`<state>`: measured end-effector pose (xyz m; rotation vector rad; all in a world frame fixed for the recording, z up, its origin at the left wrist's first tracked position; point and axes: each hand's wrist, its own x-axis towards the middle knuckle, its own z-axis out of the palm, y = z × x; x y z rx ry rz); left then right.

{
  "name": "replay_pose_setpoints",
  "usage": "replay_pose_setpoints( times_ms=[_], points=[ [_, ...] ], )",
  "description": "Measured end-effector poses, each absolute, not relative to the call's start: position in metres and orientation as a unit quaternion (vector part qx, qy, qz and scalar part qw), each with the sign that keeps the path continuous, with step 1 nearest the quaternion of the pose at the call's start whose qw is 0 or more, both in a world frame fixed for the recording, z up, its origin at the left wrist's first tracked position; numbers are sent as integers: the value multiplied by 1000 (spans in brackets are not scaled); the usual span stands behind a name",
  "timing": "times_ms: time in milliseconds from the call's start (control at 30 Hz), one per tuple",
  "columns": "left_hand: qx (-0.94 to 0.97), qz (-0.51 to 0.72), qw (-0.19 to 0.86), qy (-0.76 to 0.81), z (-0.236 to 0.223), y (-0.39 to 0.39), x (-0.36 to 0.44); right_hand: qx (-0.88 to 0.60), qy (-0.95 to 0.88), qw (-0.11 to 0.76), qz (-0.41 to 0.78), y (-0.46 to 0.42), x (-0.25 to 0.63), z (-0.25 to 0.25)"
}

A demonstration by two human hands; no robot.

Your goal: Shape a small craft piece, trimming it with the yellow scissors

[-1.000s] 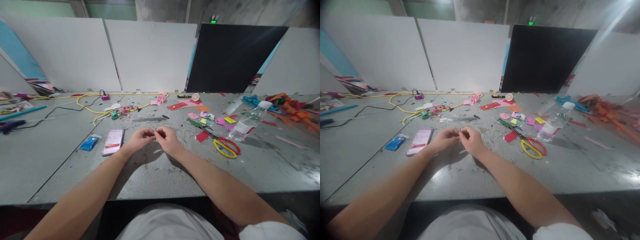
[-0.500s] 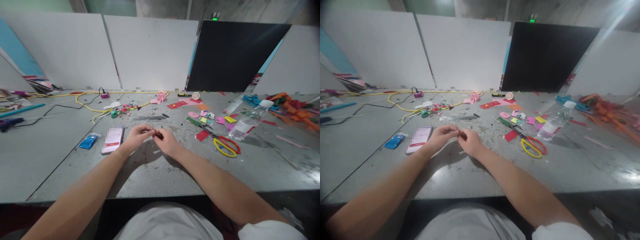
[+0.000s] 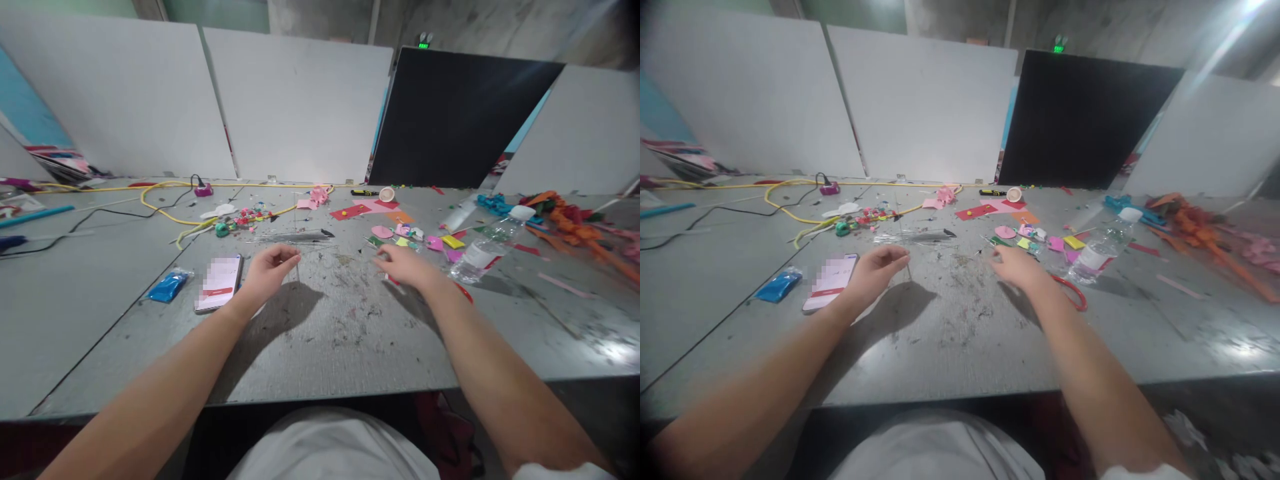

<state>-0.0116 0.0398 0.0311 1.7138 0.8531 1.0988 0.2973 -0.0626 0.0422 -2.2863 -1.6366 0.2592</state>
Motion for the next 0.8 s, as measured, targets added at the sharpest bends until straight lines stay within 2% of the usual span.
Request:
replay_pose_setpoints(
  times_ms=[100, 167, 267, 567, 667, 800],
  points=[
    [692, 450, 446, 346, 29, 41, -11, -872, -486, 58, 33, -97, 352, 29],
    [697, 450, 441, 342, 27, 42, -10, -898, -437, 16, 43, -120, 376, 17],
    [698, 453, 443, 335, 25, 43, -10, -889, -453, 16, 63, -144, 393, 1],
    [699, 452, 428, 352, 29, 41, -12, -889, -413, 176, 87, -148, 396, -9],
    [706, 451, 422, 345, 27, 43, -12, -881, -364, 288, 90, -154, 396, -12],
    [718, 456, 403, 338, 25, 43, -11, -813, -340, 449, 151, -165, 382, -8]
  ],
)
